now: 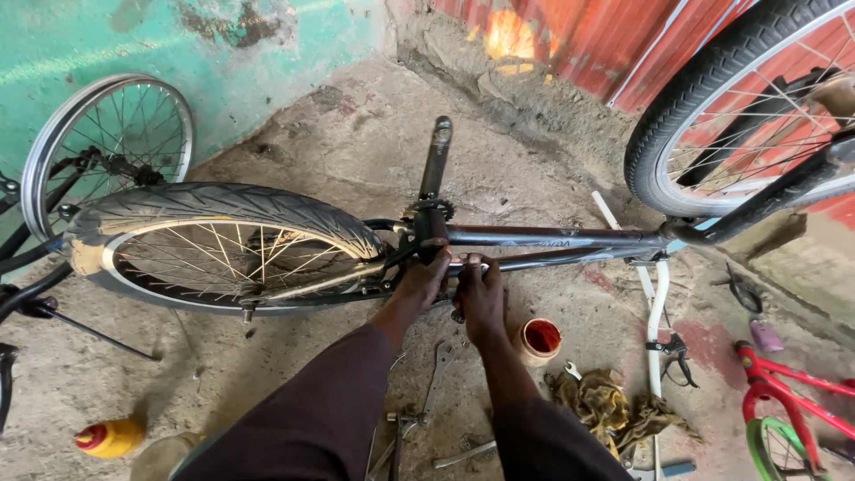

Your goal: The person is performing a final inspection of a bicycle repair, adjusting the chain and spinning the rear wheel to ensure smooth operation.

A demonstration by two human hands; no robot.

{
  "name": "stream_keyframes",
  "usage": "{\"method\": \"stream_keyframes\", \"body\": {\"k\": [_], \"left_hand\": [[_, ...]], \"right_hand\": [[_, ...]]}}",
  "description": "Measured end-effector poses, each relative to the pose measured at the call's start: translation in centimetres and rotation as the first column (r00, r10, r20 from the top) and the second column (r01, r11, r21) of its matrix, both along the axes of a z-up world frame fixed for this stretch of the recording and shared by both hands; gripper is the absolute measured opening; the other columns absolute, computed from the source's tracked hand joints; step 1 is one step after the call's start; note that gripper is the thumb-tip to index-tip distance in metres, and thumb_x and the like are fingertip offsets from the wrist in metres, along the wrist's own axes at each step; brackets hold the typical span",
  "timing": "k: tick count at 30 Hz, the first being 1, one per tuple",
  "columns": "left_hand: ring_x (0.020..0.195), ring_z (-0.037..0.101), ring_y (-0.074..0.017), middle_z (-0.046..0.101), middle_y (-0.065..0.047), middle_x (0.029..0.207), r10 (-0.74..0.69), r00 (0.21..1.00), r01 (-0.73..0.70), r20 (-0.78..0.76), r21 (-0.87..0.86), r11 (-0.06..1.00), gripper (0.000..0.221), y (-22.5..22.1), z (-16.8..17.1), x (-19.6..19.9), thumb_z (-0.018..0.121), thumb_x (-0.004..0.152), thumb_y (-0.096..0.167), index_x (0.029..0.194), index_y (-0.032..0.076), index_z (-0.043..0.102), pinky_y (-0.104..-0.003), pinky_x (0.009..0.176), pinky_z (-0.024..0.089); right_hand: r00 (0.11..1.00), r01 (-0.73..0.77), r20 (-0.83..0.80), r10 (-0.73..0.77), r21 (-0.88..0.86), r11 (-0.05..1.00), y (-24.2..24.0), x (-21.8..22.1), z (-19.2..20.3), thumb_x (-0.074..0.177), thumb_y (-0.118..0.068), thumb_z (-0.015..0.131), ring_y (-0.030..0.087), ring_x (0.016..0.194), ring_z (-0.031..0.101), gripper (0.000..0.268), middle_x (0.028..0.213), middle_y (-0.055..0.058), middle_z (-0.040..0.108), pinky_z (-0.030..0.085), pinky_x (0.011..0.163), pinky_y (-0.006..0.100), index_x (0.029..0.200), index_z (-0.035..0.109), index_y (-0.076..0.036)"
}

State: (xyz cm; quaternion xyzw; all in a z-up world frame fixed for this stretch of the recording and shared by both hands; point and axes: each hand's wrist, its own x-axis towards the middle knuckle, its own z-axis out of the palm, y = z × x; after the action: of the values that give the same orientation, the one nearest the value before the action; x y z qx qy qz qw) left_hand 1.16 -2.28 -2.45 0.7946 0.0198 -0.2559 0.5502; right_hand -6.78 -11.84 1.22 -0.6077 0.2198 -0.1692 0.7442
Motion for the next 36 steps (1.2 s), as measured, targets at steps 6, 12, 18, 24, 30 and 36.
{"method": "stream_keyframes", "body": {"k": [6, 12, 18, 24, 30, 36], "left_hand": [[0.077, 0.075, -0.0263, 0.072, -0.003, 0.069, -0.104, 0.994, 0.097, 0.028, 0.179, 0.979, 0.070, 0.5, 1.4, 0.0, 0.046, 0.077, 0.089, 0.059, 0.026, 0.069, -0.041, 0.075, 0.059], [0.076, 0.073, -0.0326, 0.071, -0.011, 0.069, -0.086, 0.996, 0.083, 0.030, 0.098, 0.992, 0.066, 0.9, 2.6, -0.6, 0.050, 0.090, 0.076, 0.064, 0.020, 0.075, -0.043, 0.078, 0.057], [0.087, 0.075, -0.0365, 0.074, -0.013, 0.075, -0.111, 0.993, 0.104, 0.047, 0.131, 0.986, 0.066, 0.7, 1.6, 0.5, 0.050, 0.092, 0.070, 0.070, 0.015, 0.077, -0.047, 0.082, 0.057], [0.087, 0.071, -0.0399, 0.071, -0.014, 0.097, -0.901, 0.200, -0.143, 0.385, 0.921, 0.361, 0.051, -0.4, -8.0, 1.5, 0.053, 0.094, 0.016, 0.144, 0.021, 0.050, -0.055, 0.070, 0.057], [0.116, 0.068, -0.0355, 0.072, -0.017, 0.116, -0.265, 0.959, 0.223, 0.102, 0.311, 0.924, 0.063, 0.3, 0.3, -1.3, 0.033, 0.098, 0.068, 0.130, 0.021, 0.061, -0.054, 0.105, 0.048], [0.086, 0.071, -0.0302, 0.075, -0.009, 0.093, -0.142, 0.983, 0.122, 0.118, 0.165, 0.979, 0.065, -0.4, -3.7, 1.1, 0.041, 0.093, 0.080, 0.099, 0.022, 0.070, -0.052, 0.082, 0.053]], "right_hand": [[0.998, 0.056, 0.000, -0.060, 0.368, 0.928, 0.5, -0.5, -0.5, 0.113, -0.039, 0.031, 0.013, 0.050, 0.039, 0.046, 0.073, 0.003, 0.036, 0.035, 0.039, 0.024, 0.126, 0.055, -0.002], [0.948, -0.044, -0.315, 0.055, 0.041, 0.998, -1.3, 0.3, -0.1, 0.111, -0.051, 0.035, 0.017, 0.047, 0.039, 0.047, 0.067, 0.005, 0.039, 0.030, 0.037, 0.028, 0.116, 0.053, -0.008], [0.868, -0.157, -0.471, 0.158, 0.042, 0.987, -2.6, 1.1, 1.7, 0.109, -0.053, 0.033, 0.017, 0.045, 0.039, 0.053, 0.064, 0.005, 0.040, 0.031, 0.037, 0.028, 0.112, 0.053, -0.004], [0.734, -0.280, -0.625, 0.266, 0.080, 0.957, -3.7, 2.0, 3.2, 0.108, -0.056, 0.032, 0.017, 0.042, 0.039, 0.060, 0.061, 0.006, 0.041, 0.032, 0.037, 0.028, 0.108, 0.053, 0.001], [0.609, -0.425, -0.696, 0.381, 0.119, 0.897, -5.3, 3.0, 0.8, 0.101, -0.013, 0.044, 0.019, 0.043, 0.036, 0.051, 0.063, 0.004, 0.040, 0.030, 0.042, 0.025, 0.149, 0.038, -0.028], [0.746, -0.267, -0.588, 0.312, 0.164, 0.950, -2.7, 0.2, 4.5, 0.105, -0.058, 0.035, 0.009, 0.048, 0.034, 0.061, 0.068, -0.004, 0.033, 0.033, 0.042, 0.025, 0.115, 0.053, -0.001]]}}
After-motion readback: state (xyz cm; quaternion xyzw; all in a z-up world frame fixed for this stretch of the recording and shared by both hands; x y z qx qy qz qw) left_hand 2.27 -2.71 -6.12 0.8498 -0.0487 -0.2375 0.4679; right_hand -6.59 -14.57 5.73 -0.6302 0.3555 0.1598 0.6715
